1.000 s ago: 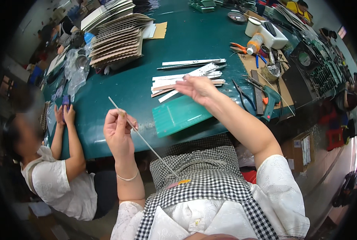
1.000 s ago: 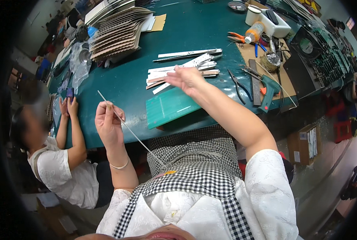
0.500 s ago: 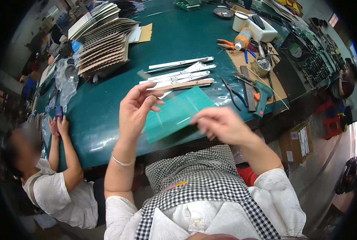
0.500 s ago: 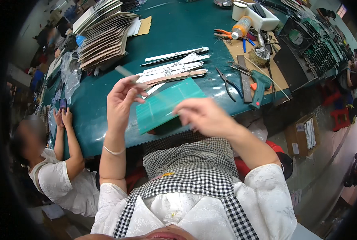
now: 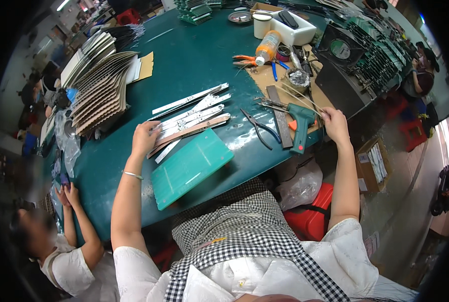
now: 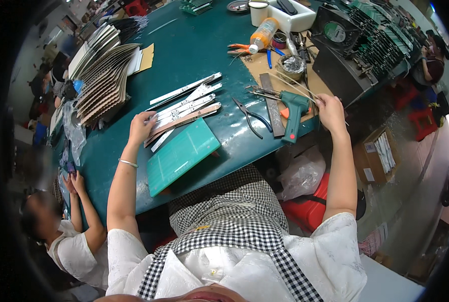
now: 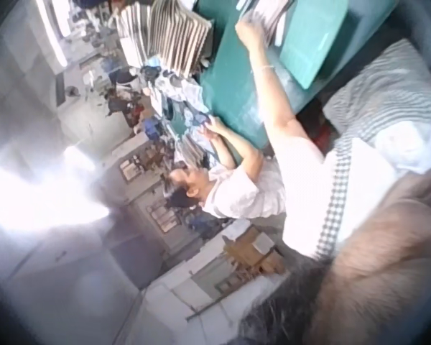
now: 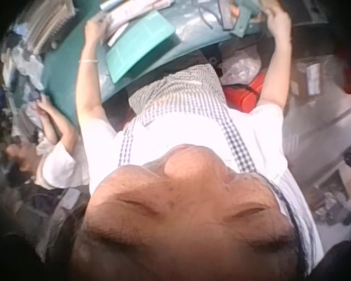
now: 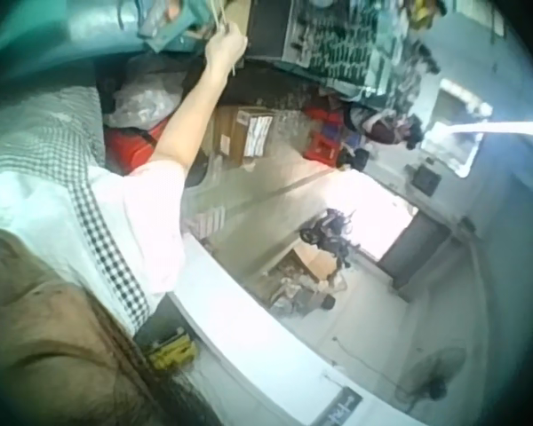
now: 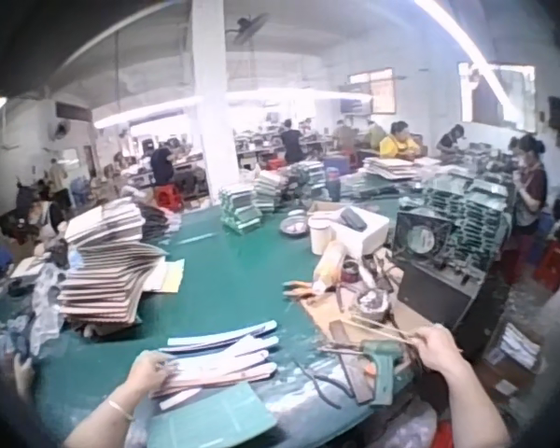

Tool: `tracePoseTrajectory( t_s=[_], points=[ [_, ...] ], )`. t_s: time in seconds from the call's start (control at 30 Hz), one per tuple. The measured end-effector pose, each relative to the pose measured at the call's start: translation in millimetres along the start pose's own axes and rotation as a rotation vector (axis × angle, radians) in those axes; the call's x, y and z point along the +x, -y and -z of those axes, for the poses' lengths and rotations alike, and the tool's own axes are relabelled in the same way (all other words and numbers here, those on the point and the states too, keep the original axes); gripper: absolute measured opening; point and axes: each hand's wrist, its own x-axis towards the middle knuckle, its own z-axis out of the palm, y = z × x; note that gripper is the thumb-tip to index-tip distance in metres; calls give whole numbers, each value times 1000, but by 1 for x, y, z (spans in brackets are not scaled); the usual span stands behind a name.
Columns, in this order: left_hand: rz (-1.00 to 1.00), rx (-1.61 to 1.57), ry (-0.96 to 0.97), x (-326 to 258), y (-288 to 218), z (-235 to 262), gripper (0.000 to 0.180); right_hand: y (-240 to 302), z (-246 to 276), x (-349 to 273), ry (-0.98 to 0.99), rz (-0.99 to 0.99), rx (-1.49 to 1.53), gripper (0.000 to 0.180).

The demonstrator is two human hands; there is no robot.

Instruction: The person repeatedly picks up large LED panel sheets, places them on a green cutting mat, and snaps off individual LED strips along perforated lines. The separated strips are stacked on the table while the person continues processing multiple sheets.

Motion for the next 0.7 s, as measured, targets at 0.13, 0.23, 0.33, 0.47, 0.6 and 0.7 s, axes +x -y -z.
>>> tracePoseTrajectory(
  t_s=[0.13, 0.23, 0.33, 0.47, 0.6, 0.7],
  points=[
    [-50, 82, 40, 9, -3, -1, 28, -13, -12, 7, 72, -52, 99, 15],
    [25, 65, 100, 14, 1, -3, 26, -4, -3, 15, 97, -18, 103, 14],
    [50, -25, 124, 17, 4, -3, 23, -12, -6, 27, 9, 78, 20, 15],
    [160, -3, 123, 15, 7, 9, 28, 7, 2, 29, -20, 179, -207, 20],
    [118, -168, 37, -6, 35, 10, 39, 63, 2, 22, 15, 260, 119, 25],
    [-102, 13, 2, -30, 37, 13, 83, 113, -15, 11, 158, 421, 286, 37]
  ],
)
